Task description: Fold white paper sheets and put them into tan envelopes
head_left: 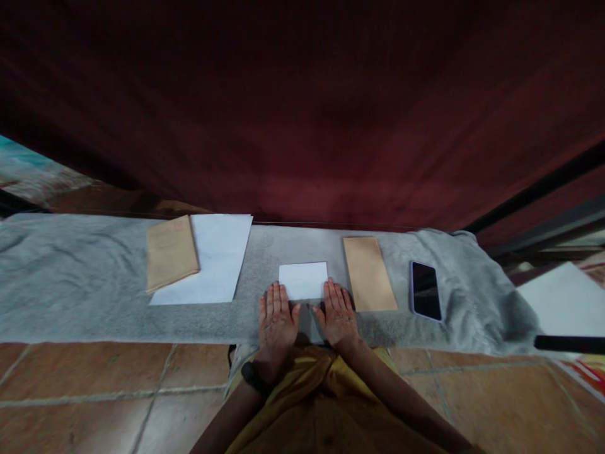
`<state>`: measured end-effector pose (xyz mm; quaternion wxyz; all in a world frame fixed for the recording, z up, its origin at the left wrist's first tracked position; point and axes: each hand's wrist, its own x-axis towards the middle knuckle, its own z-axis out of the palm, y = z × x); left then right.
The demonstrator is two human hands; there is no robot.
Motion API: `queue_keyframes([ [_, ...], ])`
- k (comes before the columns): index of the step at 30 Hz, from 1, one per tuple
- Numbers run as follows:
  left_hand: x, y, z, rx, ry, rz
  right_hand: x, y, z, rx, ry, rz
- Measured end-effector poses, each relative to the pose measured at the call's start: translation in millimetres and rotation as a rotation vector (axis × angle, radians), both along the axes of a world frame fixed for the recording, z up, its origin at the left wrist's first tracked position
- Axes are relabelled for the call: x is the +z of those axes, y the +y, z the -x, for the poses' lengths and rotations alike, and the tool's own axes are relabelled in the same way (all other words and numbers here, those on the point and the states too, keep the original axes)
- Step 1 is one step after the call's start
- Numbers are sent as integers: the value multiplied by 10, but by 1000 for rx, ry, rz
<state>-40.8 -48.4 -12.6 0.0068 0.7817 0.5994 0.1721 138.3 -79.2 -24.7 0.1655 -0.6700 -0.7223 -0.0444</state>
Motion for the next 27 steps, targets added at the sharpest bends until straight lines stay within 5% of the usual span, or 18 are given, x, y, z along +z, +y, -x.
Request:
queue_keyframes([
  [11, 22, 219, -543, -395, -15, 101, 0, 1, 2, -6, -21, 55],
  [27, -39, 445, -286, -149, -26, 70, 48, 53, -3, -31, 33, 18],
])
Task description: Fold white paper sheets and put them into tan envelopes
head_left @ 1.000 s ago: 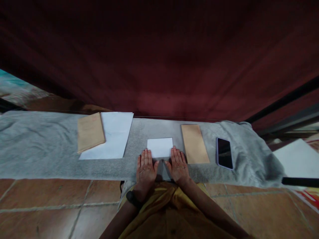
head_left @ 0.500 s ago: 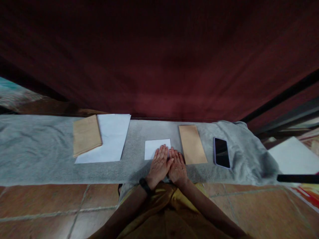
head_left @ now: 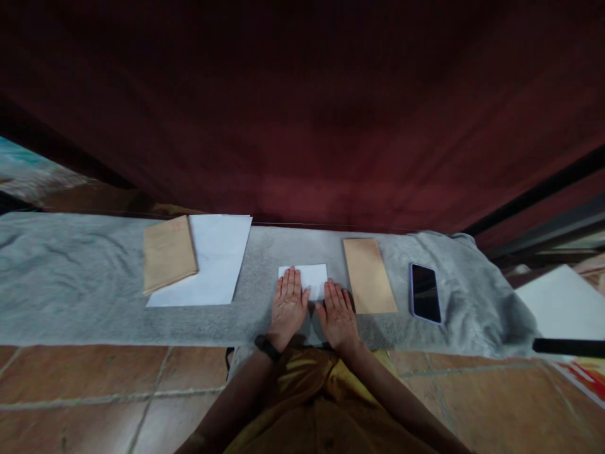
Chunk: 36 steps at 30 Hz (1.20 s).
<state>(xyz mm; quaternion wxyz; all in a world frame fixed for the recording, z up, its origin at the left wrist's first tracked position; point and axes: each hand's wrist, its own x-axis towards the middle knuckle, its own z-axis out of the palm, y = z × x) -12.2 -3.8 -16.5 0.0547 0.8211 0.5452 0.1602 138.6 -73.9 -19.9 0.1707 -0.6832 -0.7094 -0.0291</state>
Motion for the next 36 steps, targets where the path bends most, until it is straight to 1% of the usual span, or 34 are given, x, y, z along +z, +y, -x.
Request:
queue_keyframes([
  [2, -1, -4, 9, 1, 10, -1, 54, 81, 13, 22, 22, -4],
  [5, -10, -13, 23, -12, 33, -5, 131, 260, 72, 122, 60, 14],
  [7, -19, -17, 35, -19, 58, -7, 151, 382, 130, 181, 67, 33],
  [10, -25, -19, 48, -33, 100, -5, 114, 509, 206, 214, 53, 45],
  [13, -21, -17, 46, -41, 123, -10, 29, 560, 219, 224, 38, 21],
  [16, -16, -16, 35, -23, 114, -29, -46, 573, 159, 205, 28, -39],
  [19, -12, -19, 22, -1, 95, -51, -85, 577, 78, 173, 18, -77],
  [24, 1, -26, 9, 32, 77, -60, -115, 561, 30, 101, 14, -75],
  [29, 7, -25, 18, 94, 51, -74, -148, 509, 17, 31, 7, -95],
  [36, -4, 21, 112, 176, 35, -104, -132, 472, -24, -25, 4, -90],
])
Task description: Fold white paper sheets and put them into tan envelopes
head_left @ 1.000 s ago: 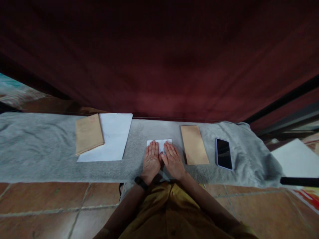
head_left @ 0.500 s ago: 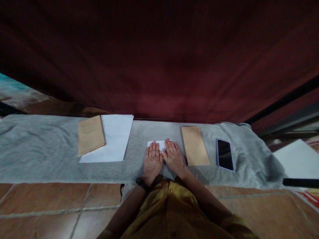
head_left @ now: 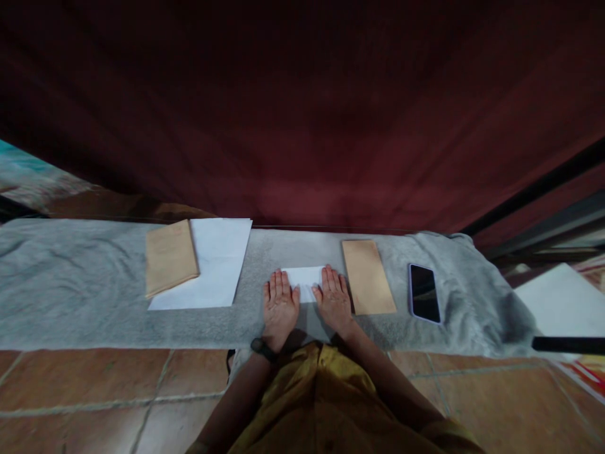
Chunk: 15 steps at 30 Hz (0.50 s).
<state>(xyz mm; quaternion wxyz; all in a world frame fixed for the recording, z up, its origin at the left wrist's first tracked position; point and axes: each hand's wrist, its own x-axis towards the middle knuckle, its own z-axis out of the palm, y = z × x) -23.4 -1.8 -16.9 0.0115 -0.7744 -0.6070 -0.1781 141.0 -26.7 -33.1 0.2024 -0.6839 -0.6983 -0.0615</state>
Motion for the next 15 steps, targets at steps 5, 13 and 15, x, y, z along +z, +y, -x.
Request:
queue_keyframes([
  [5, 58, 41, 15, 41, -25, -29, 9, -7, 6, 3, 3, 9],
  [13, 70, 36, -255, -295, 17, 105, 31, -15, 3, 7, 3, 78],
  [15, 50, 44, -269, -279, 16, 105, 43, -19, -9, 9, 13, 83],
])
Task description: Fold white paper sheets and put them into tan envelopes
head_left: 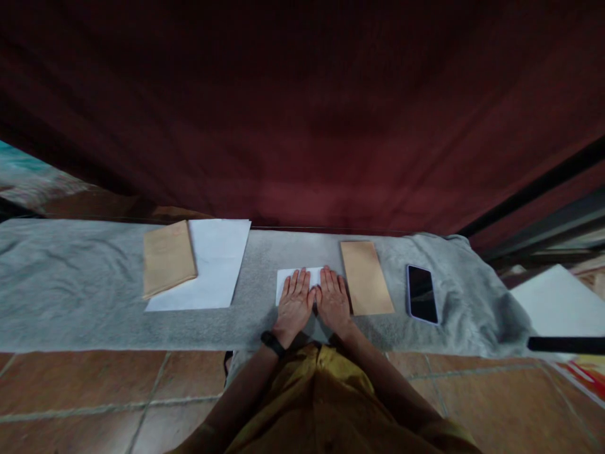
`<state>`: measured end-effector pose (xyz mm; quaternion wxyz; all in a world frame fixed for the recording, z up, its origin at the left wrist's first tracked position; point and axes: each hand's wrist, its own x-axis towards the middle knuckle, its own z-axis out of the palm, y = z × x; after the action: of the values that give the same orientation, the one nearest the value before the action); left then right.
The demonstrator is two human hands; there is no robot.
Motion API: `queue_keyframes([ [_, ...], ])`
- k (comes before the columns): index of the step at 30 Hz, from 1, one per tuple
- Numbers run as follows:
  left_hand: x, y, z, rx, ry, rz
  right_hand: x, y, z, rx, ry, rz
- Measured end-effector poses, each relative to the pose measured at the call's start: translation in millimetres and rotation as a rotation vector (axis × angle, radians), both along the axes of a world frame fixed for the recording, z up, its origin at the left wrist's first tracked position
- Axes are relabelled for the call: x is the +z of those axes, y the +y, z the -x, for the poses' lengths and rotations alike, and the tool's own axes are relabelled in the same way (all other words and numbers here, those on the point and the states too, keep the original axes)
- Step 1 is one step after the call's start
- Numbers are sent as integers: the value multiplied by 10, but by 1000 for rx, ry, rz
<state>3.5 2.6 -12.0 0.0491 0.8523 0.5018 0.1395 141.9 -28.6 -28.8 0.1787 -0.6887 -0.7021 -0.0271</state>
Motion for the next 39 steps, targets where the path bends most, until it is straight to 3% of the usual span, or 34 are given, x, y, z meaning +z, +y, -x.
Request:
queue_keyframes([
  [6, -16, 34, 92, 37, 22, -25, 108, 55, 22, 3, 52, -15],
  [12, -38, 48, 131, -3, 80, -34, 121, 186, 202, 204, 78, 4],
  [33, -121, 68, 448, 256, -12, -105, -51, 21, -38, 9, -4, -80],
  [39, -25, 7, 398, 299, -17, -130, -27, 8, -55, 25, -6, -85],
])
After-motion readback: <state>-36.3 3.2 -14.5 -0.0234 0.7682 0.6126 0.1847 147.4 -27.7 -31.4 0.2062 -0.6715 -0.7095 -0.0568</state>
